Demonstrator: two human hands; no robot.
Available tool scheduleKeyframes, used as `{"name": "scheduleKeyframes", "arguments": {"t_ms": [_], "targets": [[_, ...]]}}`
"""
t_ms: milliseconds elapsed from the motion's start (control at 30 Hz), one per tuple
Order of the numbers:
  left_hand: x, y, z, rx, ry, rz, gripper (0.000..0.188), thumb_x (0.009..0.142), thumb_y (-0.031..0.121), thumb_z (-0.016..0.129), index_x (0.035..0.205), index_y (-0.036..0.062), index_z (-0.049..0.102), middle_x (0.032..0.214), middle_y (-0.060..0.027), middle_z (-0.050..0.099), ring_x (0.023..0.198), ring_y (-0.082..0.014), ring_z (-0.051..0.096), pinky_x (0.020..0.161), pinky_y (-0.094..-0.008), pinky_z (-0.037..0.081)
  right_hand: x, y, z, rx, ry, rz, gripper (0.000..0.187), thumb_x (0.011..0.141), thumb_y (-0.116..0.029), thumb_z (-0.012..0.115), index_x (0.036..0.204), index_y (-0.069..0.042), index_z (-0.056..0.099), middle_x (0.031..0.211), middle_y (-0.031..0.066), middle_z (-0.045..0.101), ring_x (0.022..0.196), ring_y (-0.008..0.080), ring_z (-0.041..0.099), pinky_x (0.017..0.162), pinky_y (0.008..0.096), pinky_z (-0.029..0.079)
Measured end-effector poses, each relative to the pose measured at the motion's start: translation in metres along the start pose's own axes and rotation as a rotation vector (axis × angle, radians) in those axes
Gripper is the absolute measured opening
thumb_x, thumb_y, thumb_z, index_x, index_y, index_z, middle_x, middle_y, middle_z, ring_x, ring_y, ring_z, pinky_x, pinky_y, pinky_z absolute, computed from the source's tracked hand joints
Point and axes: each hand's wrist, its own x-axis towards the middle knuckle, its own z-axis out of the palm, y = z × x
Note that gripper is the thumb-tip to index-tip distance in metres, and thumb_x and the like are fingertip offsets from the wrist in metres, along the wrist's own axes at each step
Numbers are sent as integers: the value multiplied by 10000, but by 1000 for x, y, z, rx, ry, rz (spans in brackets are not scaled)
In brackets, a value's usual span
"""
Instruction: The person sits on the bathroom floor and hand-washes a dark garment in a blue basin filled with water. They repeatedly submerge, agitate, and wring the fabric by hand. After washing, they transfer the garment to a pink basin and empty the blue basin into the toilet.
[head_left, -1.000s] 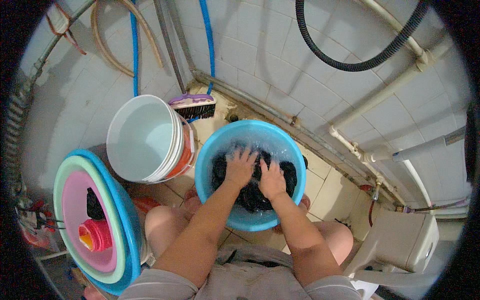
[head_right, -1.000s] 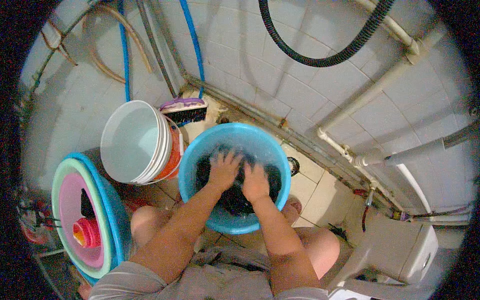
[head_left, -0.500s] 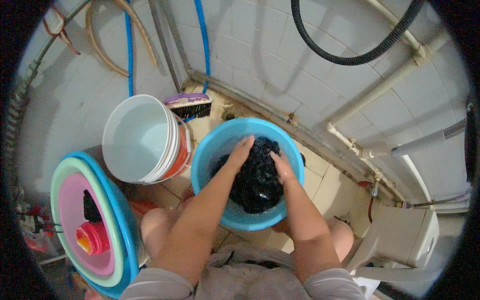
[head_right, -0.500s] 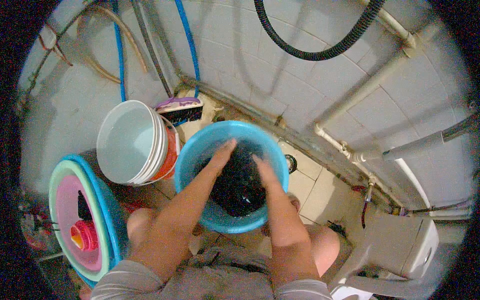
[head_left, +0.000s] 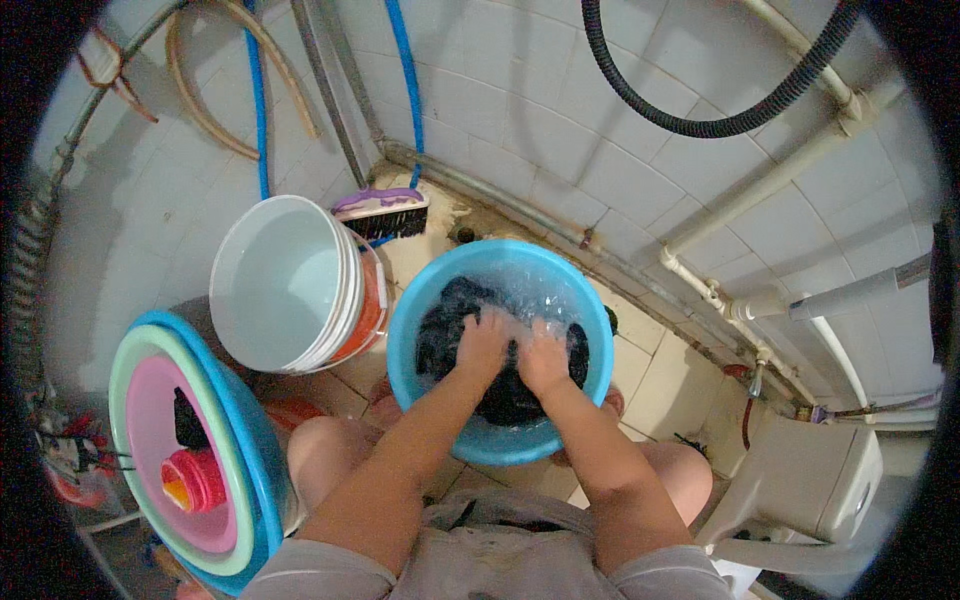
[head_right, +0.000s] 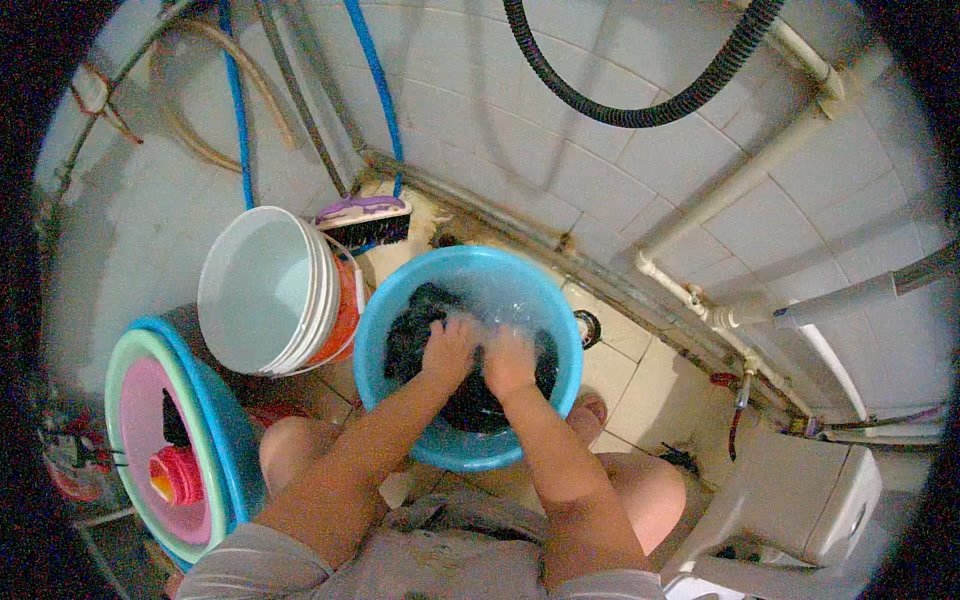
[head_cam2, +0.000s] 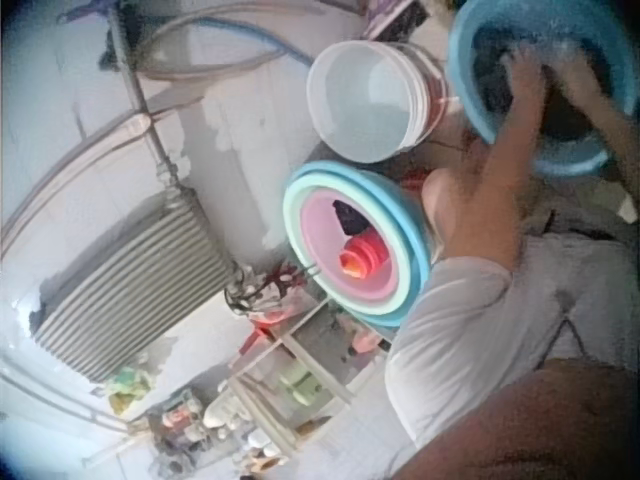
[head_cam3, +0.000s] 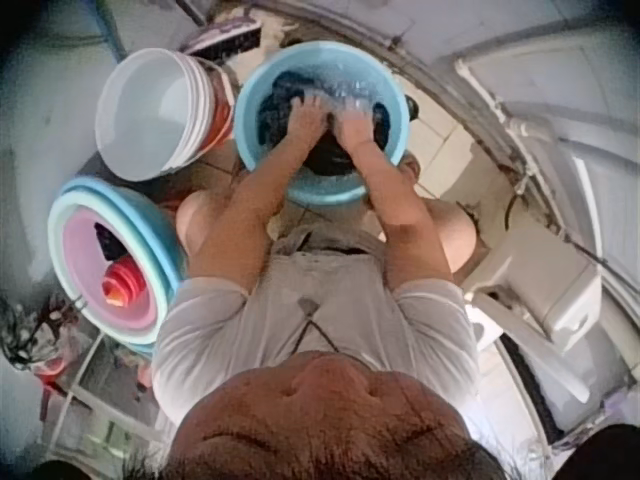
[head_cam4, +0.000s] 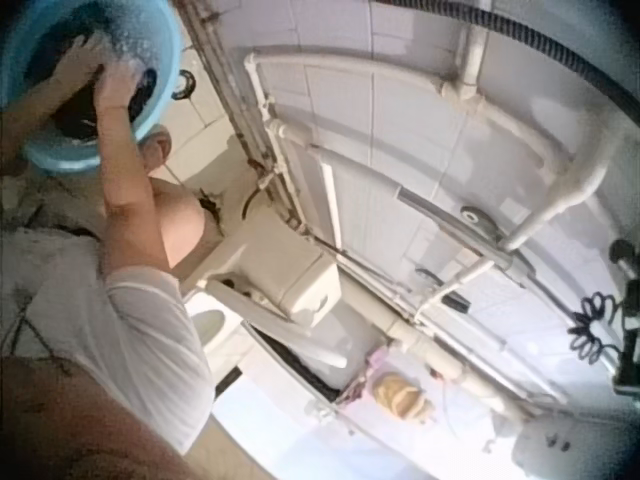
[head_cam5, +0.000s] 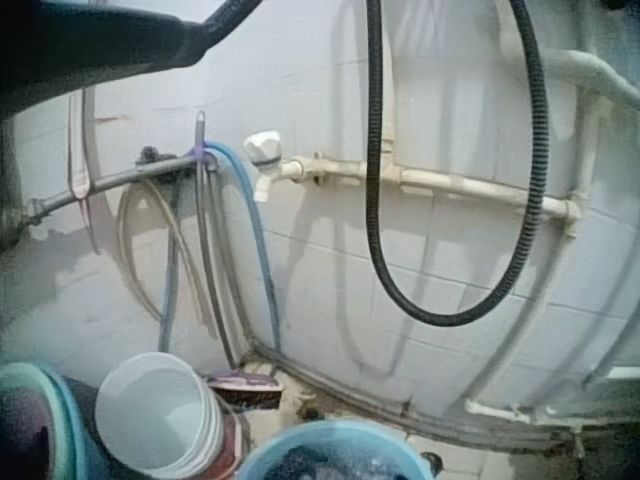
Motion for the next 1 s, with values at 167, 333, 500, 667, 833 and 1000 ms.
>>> {"name": "scheduleKeyframes", "arguments": {"t_ms": [167,333,500,667,833,1000], "targets": [[52,-6,-4,-444,-195,-218,336,844,247,499,1131,83,558,1183,-143,540,1090,-286,504,869,-405,438,29,17,17,161,-96,226,225,793,-115,499,980,-62,613,989,208,591,931,370,569,827,465,445],[76,-23,6,-816,-243,-328,356,889,267,447,1157,47,527,1119,-208,555,1026,-342,549,917,-447,406,43,34,-5,622,-379,588,459,826,-233,539,1242,-57,455,1263,195,470,1134,350,469,926,449,395],[51,-50,-8,-1852,-198,-517,448,872,406,510,1072,12,584,1118,-203,560,1090,-322,504,953,-379,356,7,35,-25,1748,-159,729,752,850,-382,571,1427,-116,169,1417,120,307,1245,272,354,968,433,347],[-5,-68,-38,-1076,-48,-260,371,839,345,579,1125,113,535,1208,-141,454,1176,-352,386,966,-494,323,-18,19,-35,533,39,-58,567,636,-166,739,1175,-134,566,1205,162,469,1153,364,408,978,433,341],[-40,-26,-30,-339,77,-47,526,742,252,646,1234,192,467,1323,-140,357,1202,-415,337,950,-608,312,-37,2,-10,66,53,-130,448,708,-140,650,1151,-174,590,1266,160,417,1206,340,359,990,492,300],[-12,-14,-12,-158,-4,-5,392,805,224,530,1194,180,501,1203,-63,451,1136,-318,400,833,-570,396,-10,7,22,32,-24,-53,257,818,-132,513,1050,-122,624,1233,180,445,1183,356,384,967,511,325]]}}
